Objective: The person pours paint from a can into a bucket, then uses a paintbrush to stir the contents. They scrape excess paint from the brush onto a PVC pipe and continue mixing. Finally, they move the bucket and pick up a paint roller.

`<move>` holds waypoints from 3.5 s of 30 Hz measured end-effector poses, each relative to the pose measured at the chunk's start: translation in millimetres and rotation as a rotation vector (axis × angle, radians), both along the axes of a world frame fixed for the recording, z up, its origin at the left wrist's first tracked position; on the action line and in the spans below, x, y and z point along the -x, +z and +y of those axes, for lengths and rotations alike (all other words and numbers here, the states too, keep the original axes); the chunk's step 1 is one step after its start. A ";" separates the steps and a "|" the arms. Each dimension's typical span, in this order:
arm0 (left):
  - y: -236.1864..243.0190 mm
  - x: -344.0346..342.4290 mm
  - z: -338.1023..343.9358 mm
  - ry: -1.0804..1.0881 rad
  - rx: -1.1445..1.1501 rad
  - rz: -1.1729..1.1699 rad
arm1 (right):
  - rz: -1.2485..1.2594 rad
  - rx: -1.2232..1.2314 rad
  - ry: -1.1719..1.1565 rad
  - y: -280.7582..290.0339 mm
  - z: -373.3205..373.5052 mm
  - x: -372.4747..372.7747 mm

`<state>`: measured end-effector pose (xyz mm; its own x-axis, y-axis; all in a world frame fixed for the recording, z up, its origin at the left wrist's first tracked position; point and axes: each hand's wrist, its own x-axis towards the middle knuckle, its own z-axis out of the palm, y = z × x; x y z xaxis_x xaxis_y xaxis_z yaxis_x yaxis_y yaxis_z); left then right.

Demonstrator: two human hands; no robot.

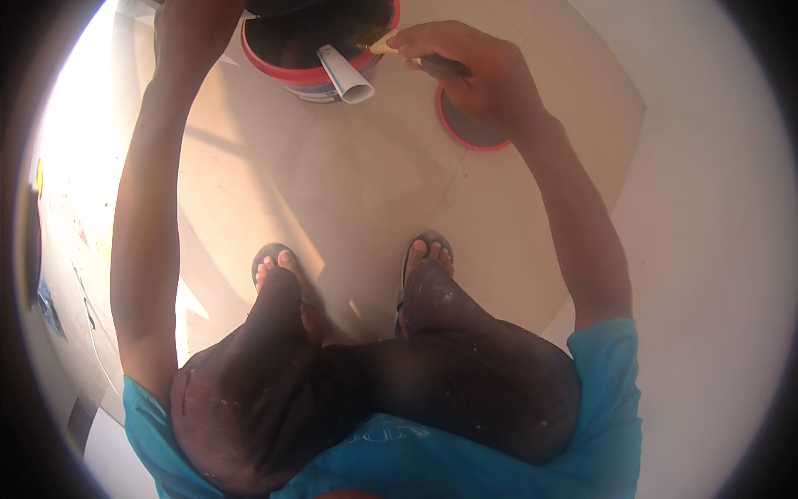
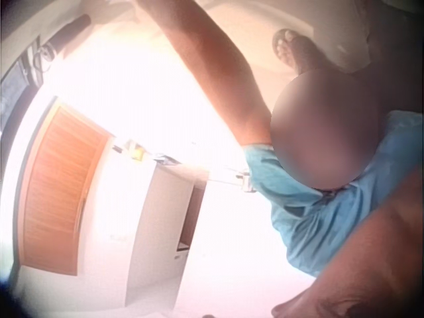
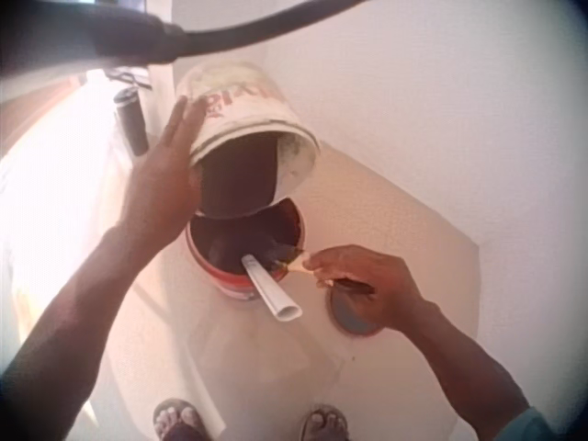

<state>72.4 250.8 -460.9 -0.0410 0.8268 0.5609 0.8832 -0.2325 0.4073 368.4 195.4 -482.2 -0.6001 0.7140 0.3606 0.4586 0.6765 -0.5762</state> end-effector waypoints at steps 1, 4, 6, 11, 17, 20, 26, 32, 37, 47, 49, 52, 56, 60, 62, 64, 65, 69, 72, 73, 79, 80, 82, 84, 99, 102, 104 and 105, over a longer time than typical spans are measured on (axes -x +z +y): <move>5.5 -0.3 -1.7 0.002 0.107 -0.041 | -0.002 0.004 0.005 2.4 -1.7 -3.5; 7.7 -9.0 -13.9 0.026 -0.019 -0.002 | -0.026 0.006 0.034 12.3 -1.3 -7.2; 0.9 -3.1 -9.5 0.030 -0.080 0.014 | -0.075 -0.015 0.055 20.5 -3.5 -6.0; -3.3 3.2 -4.3 -0.029 -0.107 -0.012 | -0.112 -0.055 0.070 24.5 -9.0 -14.6; -4.2 3.2 -2.9 -0.004 -0.122 -0.001 | -0.105 -0.041 0.073 33.7 -16.7 -13.9; -2.2 4.1 -3.9 -0.026 -0.094 -0.037 | -0.104 -0.051 0.092 35.9 -17.7 -16.9; 5.2 13.5 -3.5 -0.108 0.014 -0.037 | 0.108 -0.020 -0.023 42.8 -18.6 -10.1; 13.9 15.9 -7.6 -0.136 0.099 -0.064 | 0.636 0.325 -0.505 -2.0 1.5 20.1; 26.4 8.2 -21.1 -0.132 0.175 -0.111 | 0.413 0.180 -0.511 7.0 0.7 6.0; 57.0 -15.5 -28.3 -0.114 0.209 -0.025 | 0.035 -0.621 -0.123 19.5 144.1 94.0; 48.6 -7.5 -23.6 -0.140 0.218 0.082 | -0.023 -0.633 -0.207 -7.0 179.2 106.9; 50.4 -6.4 -24.0 -0.190 0.216 0.177 | -0.056 -0.649 -0.263 -31.1 207.0 116.3; 48.6 -10.5 -29.5 -0.173 0.224 0.218 | -0.076 -0.637 -0.235 -39.8 201.5 116.9; 46.8 -13.5 -30.5 -0.177 0.202 0.226 | -0.097 -0.595 -0.127 -23.8 166.3 105.5; 45.7 -10.0 -32.3 -0.180 0.186 0.223 | -0.180 -0.392 -0.122 4.8 127.3 98.8; 47.0 -15.9 -32.4 -0.236 0.230 0.145 | -0.342 -0.172 -0.195 23.1 99.8 84.9; 48.7 -9.3 -37.0 -0.227 0.263 0.143 | -0.212 -0.112 -0.147 22.9 90.5 88.6; 38.9 0.6 -28.9 -0.285 0.229 0.195 | -0.040 0.001 -0.127 37.7 60.2 73.2; 32.3 -2.4 -32.0 -0.309 0.107 0.261 | -0.004 0.070 -0.162 41.7 53.3 59.7; 31.4 -1.9 -33.3 -0.307 0.085 0.268 | 0.024 0.106 -0.165 41.9 51.6 56.6; 31.9 1.4 -37.7 -0.291 0.137 0.204 | 0.129 0.194 -0.186 35.1 20.4 34.4; 32.7 -0.9 -37.6 -0.305 0.148 0.181 | 0.129 0.145 -0.154 26.3 16.1 26.7; 33.8 0.9 -35.9 -0.312 0.158 0.182 | 0.134 0.051 -0.073 5.8 11.8 15.8; 32.7 8.6 -27.4 -0.313 0.194 0.217 | 0.096 0.067 -0.086 0.4 0.6 9.2; 25.8 11.2 -24.6 -0.370 0.109 0.160 | 0.112 -0.031 -0.092 15.7 -19.5 -6.7; 28.9 2.0 -37.4 -0.333 0.091 0.155 | 0.061 -0.021 -0.084 25.0 -24.7 -10.2; 31.0 4.2 -37.4 -0.326 0.133 0.155 | 0.070 0.000 -0.096 27.9 -25.6 -12.8; 31.6 10.5 -29.5 -0.330 0.180 0.162 | 0.129 -0.004 -0.108 29.8 -24.3 -10.9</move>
